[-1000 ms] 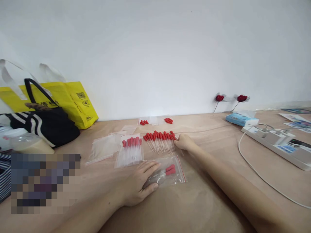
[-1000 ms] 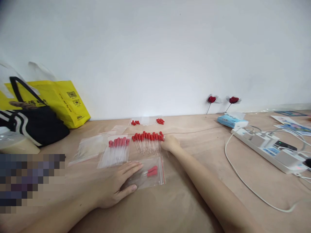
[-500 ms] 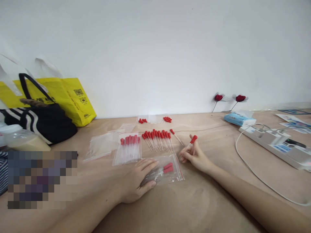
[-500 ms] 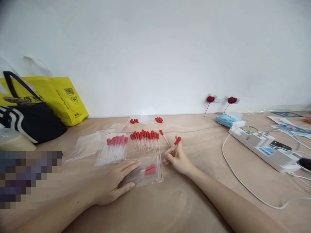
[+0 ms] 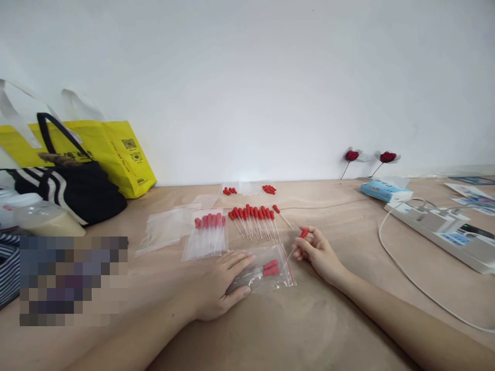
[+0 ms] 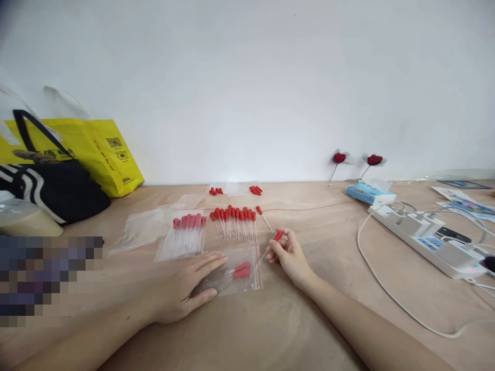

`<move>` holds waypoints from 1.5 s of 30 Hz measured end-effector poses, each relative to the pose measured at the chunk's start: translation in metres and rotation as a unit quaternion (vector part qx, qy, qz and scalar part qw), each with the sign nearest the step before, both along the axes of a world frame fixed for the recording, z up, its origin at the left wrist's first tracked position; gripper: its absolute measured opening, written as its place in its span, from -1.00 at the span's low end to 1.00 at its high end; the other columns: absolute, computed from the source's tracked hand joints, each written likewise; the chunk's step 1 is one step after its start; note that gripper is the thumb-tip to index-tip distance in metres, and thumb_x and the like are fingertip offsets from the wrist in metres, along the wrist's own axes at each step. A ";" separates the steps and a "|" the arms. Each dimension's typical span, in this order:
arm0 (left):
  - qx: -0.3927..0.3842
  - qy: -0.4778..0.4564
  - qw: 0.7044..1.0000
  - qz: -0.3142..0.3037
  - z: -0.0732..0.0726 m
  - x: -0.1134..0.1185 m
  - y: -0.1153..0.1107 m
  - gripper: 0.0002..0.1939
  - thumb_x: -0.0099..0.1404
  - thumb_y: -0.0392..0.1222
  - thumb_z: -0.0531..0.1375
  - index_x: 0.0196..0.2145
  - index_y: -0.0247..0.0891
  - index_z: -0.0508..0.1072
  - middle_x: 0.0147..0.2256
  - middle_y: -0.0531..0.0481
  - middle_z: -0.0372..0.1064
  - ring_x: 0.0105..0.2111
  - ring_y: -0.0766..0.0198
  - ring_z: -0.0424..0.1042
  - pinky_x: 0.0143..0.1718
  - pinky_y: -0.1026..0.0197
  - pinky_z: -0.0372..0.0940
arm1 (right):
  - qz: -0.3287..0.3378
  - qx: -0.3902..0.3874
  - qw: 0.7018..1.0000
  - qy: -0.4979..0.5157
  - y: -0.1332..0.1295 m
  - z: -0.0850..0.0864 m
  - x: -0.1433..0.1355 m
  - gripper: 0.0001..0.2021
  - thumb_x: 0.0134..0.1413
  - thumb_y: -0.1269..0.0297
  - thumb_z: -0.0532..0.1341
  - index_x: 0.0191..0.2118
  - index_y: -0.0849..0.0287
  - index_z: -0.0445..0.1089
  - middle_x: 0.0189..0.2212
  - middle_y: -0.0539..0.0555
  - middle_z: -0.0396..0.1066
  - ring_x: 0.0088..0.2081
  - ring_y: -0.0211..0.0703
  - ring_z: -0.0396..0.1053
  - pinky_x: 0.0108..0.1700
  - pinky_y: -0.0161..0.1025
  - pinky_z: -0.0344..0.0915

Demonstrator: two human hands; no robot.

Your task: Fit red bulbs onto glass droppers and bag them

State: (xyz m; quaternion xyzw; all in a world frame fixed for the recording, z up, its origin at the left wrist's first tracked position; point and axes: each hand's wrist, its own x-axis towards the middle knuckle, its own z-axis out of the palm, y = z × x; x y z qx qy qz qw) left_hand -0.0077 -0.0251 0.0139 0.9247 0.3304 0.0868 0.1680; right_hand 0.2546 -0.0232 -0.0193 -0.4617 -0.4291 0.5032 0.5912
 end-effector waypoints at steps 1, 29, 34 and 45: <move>-0.001 -0.002 1.000 -0.001 0.000 0.000 0.000 -0.47 0.25 -0.01 -0.03 0.15 -0.15 0.00 0.14 -0.06 0.02 0.13 0.08 -0.02 0.11 -0.06 -0.06 | -0.007 0.004 1.000 -0.003 -0.002 0.001 -0.001 -0.45 -0.31 0.01 0.29 -0.21 0.11 0.06 -0.59 -0.11 0.33 -0.62 -0.32 0.28 -0.56 -0.35 0.21; 0.002 -0.006 1.000 -0.001 0.001 0.000 0.000 -0.46 0.25 -0.02 -0.02 0.16 -0.10 -0.02 0.15 -0.03 0.01 0.12 0.09 0.00 0.11 -0.06 -0.07 | 0.153 0.065 0.964 -0.209 -0.018 0.003 -0.002 -0.77 -0.10 0.10 0.20 -0.41 0.15 0.44 -0.46 0.03 0.45 -0.40 -0.19 0.36 -0.32 -0.25 0.26; 0.001 0.006 1.000 0.007 0.004 0.002 -0.001 -0.46 0.24 -0.03 -0.01 0.15 -0.12 -0.01 0.13 -0.05 0.03 0.12 0.07 0.01 0.10 -0.07 -0.05 | 0.252 0.137 0.911 -0.297 -0.019 0.013 -0.001 -0.77 0.03 0.18 0.10 -0.32 0.10 0.48 -0.39 0.06 0.44 -0.35 -0.16 0.36 -0.28 -0.23 0.26; -0.002 0.010 1.000 0.004 0.000 -0.001 0.001 -0.46 0.26 -0.02 -0.03 0.17 -0.11 -0.04 0.15 -0.04 0.00 0.13 0.08 -0.02 0.12 -0.07 -0.08 | 0.297 0.052 0.930 -0.212 -0.018 0.007 -0.004 -0.78 -0.05 0.14 0.16 -0.40 0.19 0.44 -0.51 0.02 0.41 -0.49 -0.26 0.30 -0.38 -0.29 0.23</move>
